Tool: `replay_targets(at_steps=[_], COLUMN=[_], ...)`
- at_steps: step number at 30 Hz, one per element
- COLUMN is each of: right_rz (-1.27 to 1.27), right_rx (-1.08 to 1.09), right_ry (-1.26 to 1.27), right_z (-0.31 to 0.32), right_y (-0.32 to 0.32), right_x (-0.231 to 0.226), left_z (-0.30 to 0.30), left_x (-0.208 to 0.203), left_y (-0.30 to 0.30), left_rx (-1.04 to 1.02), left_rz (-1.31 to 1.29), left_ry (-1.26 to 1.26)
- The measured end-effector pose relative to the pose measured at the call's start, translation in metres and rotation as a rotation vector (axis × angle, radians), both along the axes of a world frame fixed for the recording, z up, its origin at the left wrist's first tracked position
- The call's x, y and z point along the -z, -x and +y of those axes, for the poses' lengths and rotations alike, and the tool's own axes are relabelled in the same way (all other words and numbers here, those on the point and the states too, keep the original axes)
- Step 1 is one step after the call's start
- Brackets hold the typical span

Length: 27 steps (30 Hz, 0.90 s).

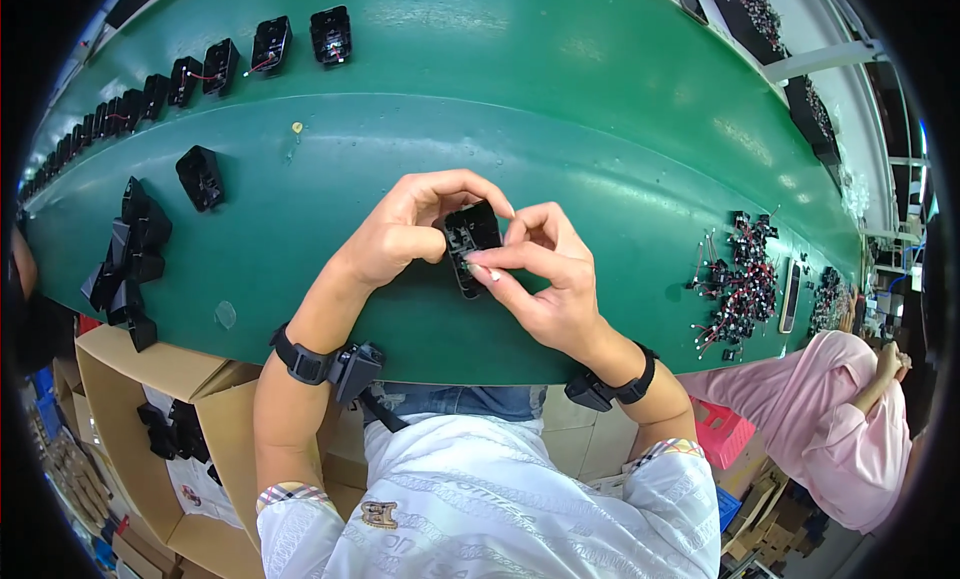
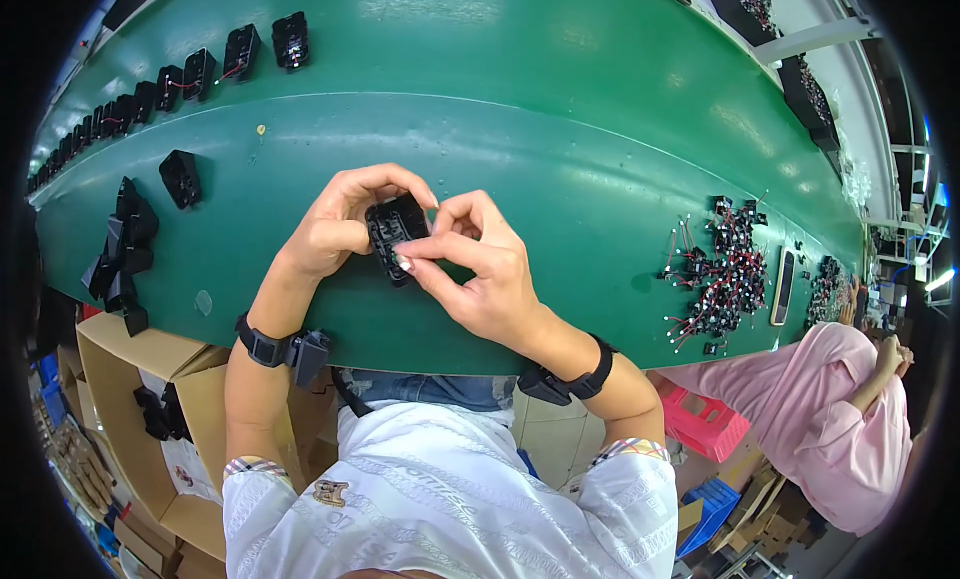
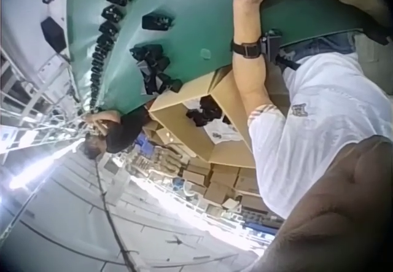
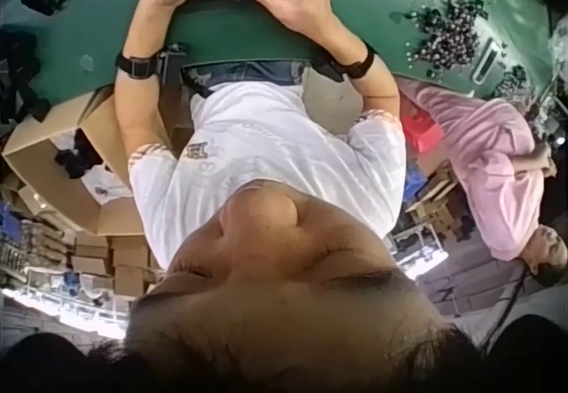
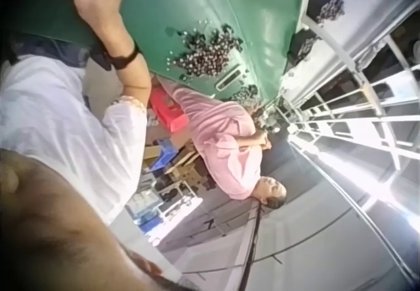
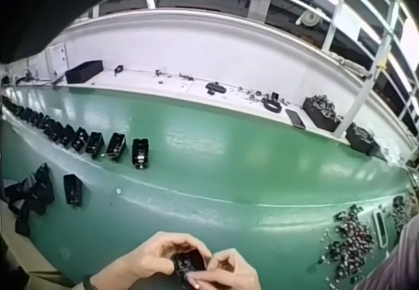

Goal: The person picks up a device housing and a small electronic component by hand, inserts the component into the housing, and presses it into place. They then pick up a cover, snap it onto the housing, and place the assembled unit onto the green workbench.

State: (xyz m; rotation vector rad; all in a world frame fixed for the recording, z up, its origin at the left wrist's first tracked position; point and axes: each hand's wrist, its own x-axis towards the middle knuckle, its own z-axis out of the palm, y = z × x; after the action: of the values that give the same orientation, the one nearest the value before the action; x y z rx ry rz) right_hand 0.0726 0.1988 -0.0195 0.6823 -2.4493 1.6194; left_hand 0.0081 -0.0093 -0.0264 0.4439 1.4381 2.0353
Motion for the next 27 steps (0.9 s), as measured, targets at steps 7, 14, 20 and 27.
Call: replay_targets(at_steps=[7,14,20,27], right_rz=[0.024,0.036,-0.07,-0.256], right_rx=[-0.119,-0.086,-0.115,-0.14], right_ry=[-0.089,-0.179,-0.066,0.183], right_z=[0.008,0.012,0.017,0.022], right_y=[0.011,0.014,0.01,0.017], right_x=[-0.017,-0.005,-0.014,-0.009], left_z=[-0.005,-0.003,-0.008,-0.017], left_x=[0.008,0.013,0.005,0.001], left_y=[-0.001,-0.005,-0.004,-0.003], left_rx=[-0.159,0.033,0.148,0.07], left_rz=[-0.043,-0.138,-0.268,-0.222], left_ry=[-0.122,-0.067,-0.126,-0.12])
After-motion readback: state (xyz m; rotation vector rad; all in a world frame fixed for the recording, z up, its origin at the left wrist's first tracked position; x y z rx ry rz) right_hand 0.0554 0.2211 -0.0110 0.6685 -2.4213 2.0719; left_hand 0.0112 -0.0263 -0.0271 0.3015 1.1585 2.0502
